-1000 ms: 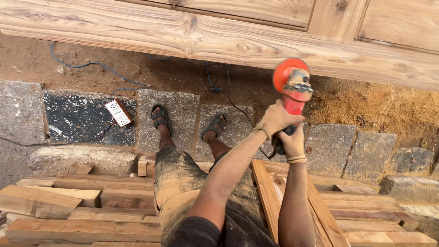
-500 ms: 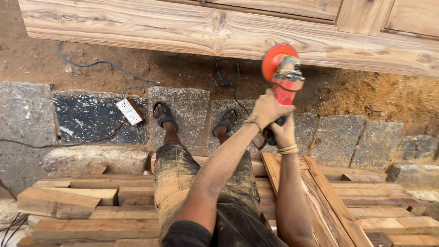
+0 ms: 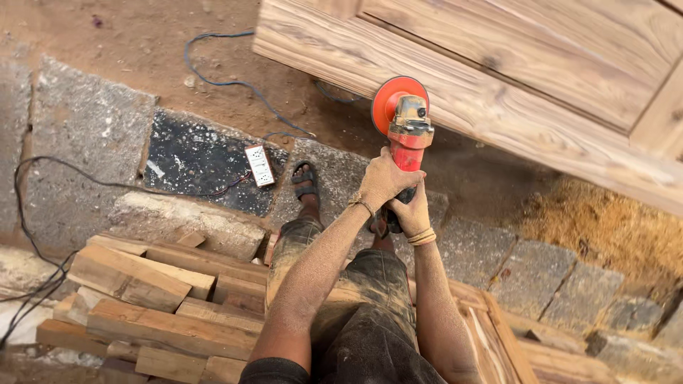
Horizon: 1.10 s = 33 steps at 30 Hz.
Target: The person uses a red orbital sander to smooth the surface of a large wooden door panel. The person moves the sander across the flat surfaces and along the raised edges of the panel's design.
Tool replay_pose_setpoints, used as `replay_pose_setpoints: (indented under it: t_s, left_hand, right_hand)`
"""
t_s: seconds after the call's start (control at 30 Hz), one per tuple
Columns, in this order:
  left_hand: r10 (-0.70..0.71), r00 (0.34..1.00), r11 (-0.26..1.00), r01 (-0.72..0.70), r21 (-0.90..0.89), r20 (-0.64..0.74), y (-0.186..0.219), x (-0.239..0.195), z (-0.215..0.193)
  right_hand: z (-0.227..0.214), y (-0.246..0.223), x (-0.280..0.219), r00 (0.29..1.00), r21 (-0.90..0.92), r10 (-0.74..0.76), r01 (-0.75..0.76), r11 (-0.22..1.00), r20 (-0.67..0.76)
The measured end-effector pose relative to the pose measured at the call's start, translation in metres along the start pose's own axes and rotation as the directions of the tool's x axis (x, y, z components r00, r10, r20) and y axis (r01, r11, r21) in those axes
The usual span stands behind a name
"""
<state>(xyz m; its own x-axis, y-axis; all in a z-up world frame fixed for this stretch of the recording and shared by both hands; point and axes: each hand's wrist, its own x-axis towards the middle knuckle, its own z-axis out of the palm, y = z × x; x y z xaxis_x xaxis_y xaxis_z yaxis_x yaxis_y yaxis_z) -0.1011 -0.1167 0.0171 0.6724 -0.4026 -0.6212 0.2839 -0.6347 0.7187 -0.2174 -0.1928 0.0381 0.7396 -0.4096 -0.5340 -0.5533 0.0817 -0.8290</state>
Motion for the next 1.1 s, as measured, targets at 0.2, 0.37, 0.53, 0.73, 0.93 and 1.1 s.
replay_pose_setpoints:
  t_s: [0.2, 0.37, 0.53, 0.73, 0.93, 1.1]
  left_hand:
    - [-0.061, 0.980, 0.988, 0.032, -0.153, -0.187, -0.056, 0.021, -0.112]
    - [-0.025, 0.931, 0.964, -0.074, -0.256, -0.364, -0.079, 0.038, -0.178]
    - [-0.118, 0.951, 0.948, 0.022, -0.319, -0.286, -0.064, 0.045, -0.158]
    - [-0.074, 0.984, 0.971, 0.035, -0.235, -0.159, -0.045, 0.022, -0.109]
    - [-0.097, 0.970, 0.966, 0.038, -0.256, -0.221, -0.059, 0.033, -0.147]
    - [-0.117, 0.961, 0.960, 0.046, -0.275, -0.250, -0.077, 0.036, -0.169]
  right_hand:
    - [0.105, -0.037, 0.049, 0.987, -0.242, -0.066, 0.101, 0.965, 0.147]
    - [0.163, -0.079, 0.085, 0.959, -0.432, -0.081, 0.197, 0.880, 0.272]
    - [0.143, -0.086, 0.083, 0.980, -0.506, -0.031, 0.128, 0.853, 0.195]
    - [0.095, -0.066, 0.048, 0.992, -0.584, -0.090, 0.126, 0.802, 0.090]
    - [0.131, -0.078, 0.068, 0.987, -0.511, -0.013, 0.095, 0.854, 0.162]
    - [0.153, -0.089, 0.076, 0.958, -0.529, -0.107, 0.239, 0.814, 0.267]
